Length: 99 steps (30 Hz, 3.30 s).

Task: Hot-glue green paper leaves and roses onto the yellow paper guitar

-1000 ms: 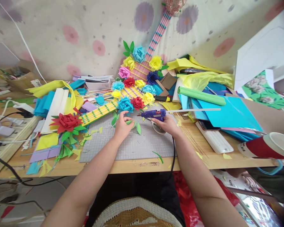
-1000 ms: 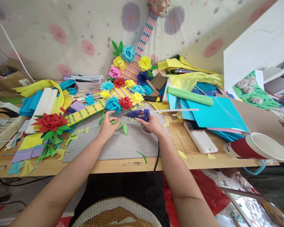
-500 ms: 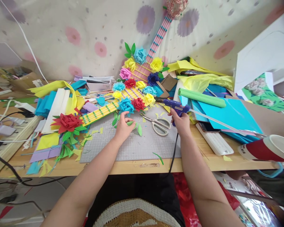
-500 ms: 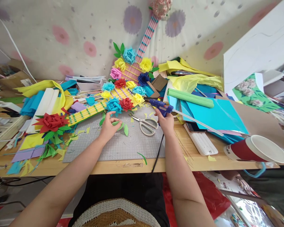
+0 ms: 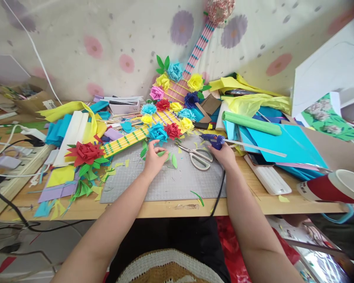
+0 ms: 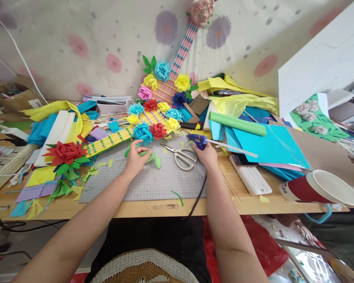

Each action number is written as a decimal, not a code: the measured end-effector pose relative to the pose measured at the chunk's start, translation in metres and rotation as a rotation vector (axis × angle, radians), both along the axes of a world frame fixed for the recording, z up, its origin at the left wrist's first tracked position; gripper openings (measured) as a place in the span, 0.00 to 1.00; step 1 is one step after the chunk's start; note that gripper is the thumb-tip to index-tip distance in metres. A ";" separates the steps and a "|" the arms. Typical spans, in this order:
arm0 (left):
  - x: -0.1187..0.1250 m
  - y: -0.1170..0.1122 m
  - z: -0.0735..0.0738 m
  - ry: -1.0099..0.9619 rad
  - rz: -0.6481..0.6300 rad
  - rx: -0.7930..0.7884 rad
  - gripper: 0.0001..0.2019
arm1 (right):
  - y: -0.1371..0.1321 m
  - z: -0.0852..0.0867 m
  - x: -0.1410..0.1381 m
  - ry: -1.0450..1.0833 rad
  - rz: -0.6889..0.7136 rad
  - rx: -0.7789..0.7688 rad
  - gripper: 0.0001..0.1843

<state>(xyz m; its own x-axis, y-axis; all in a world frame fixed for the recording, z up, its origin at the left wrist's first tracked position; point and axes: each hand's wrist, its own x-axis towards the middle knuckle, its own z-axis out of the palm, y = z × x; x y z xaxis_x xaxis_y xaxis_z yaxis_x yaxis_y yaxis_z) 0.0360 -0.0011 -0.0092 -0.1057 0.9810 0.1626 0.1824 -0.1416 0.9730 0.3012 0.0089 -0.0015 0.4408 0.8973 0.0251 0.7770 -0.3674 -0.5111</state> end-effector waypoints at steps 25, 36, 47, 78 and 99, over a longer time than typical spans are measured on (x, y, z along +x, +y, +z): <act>0.011 -0.001 0.018 -0.524 0.211 -0.302 0.21 | -0.005 0.014 -0.134 1.121 0.385 -0.035 0.24; 0.012 0.003 0.008 -0.402 0.204 -0.176 0.20 | -0.002 0.006 -0.135 1.212 0.303 0.032 0.19; -0.005 0.047 0.017 0.730 -0.024 0.478 0.29 | -0.002 0.012 -0.097 1.023 0.275 0.057 0.17; -0.034 0.100 0.039 0.880 -0.355 0.482 0.17 | 0.004 0.005 -0.118 1.190 0.275 -0.049 0.15; -0.034 0.089 0.041 1.024 -0.451 0.653 0.12 | 0.005 0.008 -0.119 1.323 0.217 -0.095 0.19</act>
<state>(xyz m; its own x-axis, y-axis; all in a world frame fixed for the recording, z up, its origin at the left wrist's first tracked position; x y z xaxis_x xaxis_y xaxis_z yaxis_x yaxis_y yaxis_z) 0.0021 0.0878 0.0319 0.6680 0.6061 0.4318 0.6106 -0.7781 0.1476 0.1824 0.0140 0.0065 -0.0646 0.9259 -0.3722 -0.2302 -0.3767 -0.8973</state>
